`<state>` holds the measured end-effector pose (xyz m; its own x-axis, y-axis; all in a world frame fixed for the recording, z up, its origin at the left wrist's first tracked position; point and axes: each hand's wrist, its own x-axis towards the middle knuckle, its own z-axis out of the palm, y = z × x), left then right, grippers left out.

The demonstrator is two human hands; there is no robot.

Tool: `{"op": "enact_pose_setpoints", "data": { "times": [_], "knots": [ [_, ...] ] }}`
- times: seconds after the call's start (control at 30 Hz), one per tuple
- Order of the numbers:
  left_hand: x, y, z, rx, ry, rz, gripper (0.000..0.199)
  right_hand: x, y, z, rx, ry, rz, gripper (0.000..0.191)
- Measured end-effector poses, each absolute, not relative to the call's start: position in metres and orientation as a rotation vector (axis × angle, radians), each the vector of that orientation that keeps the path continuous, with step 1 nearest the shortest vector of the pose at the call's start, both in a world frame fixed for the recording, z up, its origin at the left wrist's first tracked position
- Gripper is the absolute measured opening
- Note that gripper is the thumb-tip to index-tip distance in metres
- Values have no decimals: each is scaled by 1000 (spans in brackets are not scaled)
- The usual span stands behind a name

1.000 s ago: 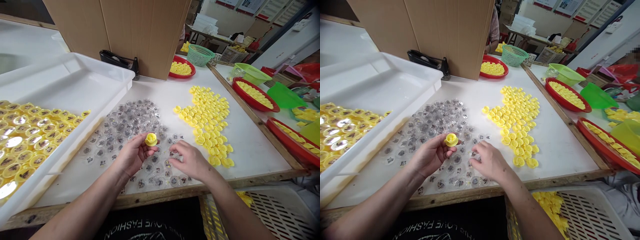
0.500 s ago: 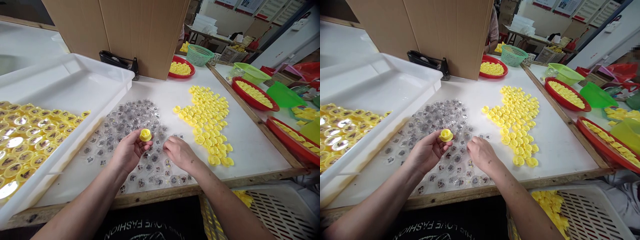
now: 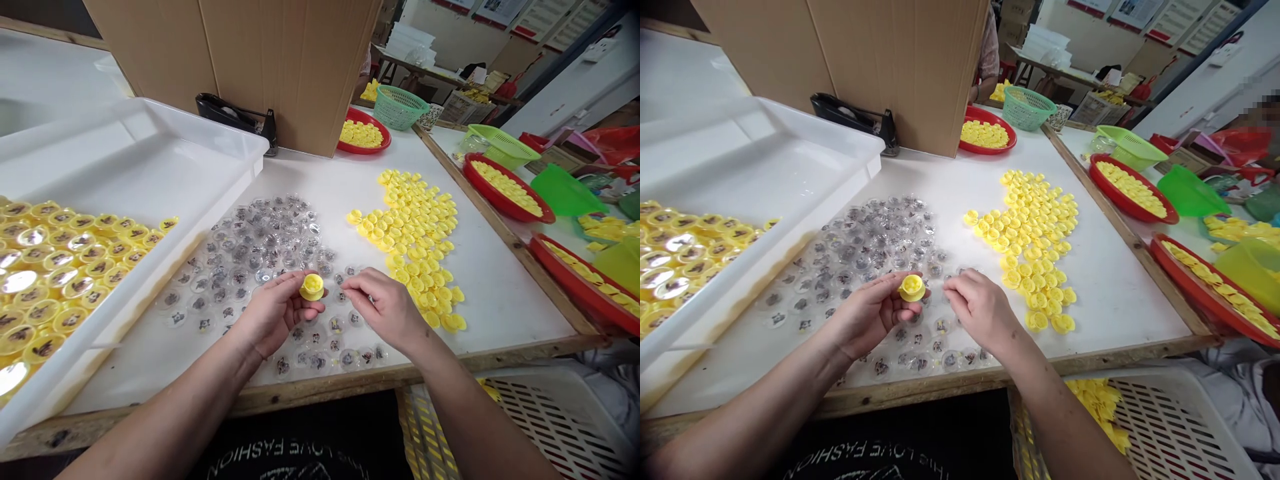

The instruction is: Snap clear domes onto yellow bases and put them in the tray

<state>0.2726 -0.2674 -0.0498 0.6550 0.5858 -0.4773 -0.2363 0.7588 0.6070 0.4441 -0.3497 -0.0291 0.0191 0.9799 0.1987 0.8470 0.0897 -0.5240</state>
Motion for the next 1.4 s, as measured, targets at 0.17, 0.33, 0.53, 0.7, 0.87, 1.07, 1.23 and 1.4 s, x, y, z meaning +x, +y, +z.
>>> {"op": "enact_pose_setpoints", "data": {
  "times": [0.17,0.33,0.53,0.7,0.87,1.07,1.23,1.4],
  "knots": [
    [272,-263,-47,559,757,551,29,453,-372,-42,-1918,-2005,470,14],
    [271,-264,-49,575,765,559,26,437,-388,-38,-1724,-2237,701,13],
    [271,-264,-51,603,759,553,25,423,-388,-38,-1801,-2469,606,17],
    [272,-263,-51,608,754,547,25,420,-382,-36,-1792,-2608,547,22],
    [272,-265,-52,612,753,521,25,425,-379,-30,-1731,-2552,612,19],
    [274,-271,-52,645,715,462,20,430,-358,-7,-1598,-1966,423,10],
    [274,-273,-53,669,668,410,16,432,-342,-4,-1597,-1944,308,11],
    [273,-268,-53,642,703,453,20,457,-363,-14,-1741,-1970,338,11]
  ]
}}
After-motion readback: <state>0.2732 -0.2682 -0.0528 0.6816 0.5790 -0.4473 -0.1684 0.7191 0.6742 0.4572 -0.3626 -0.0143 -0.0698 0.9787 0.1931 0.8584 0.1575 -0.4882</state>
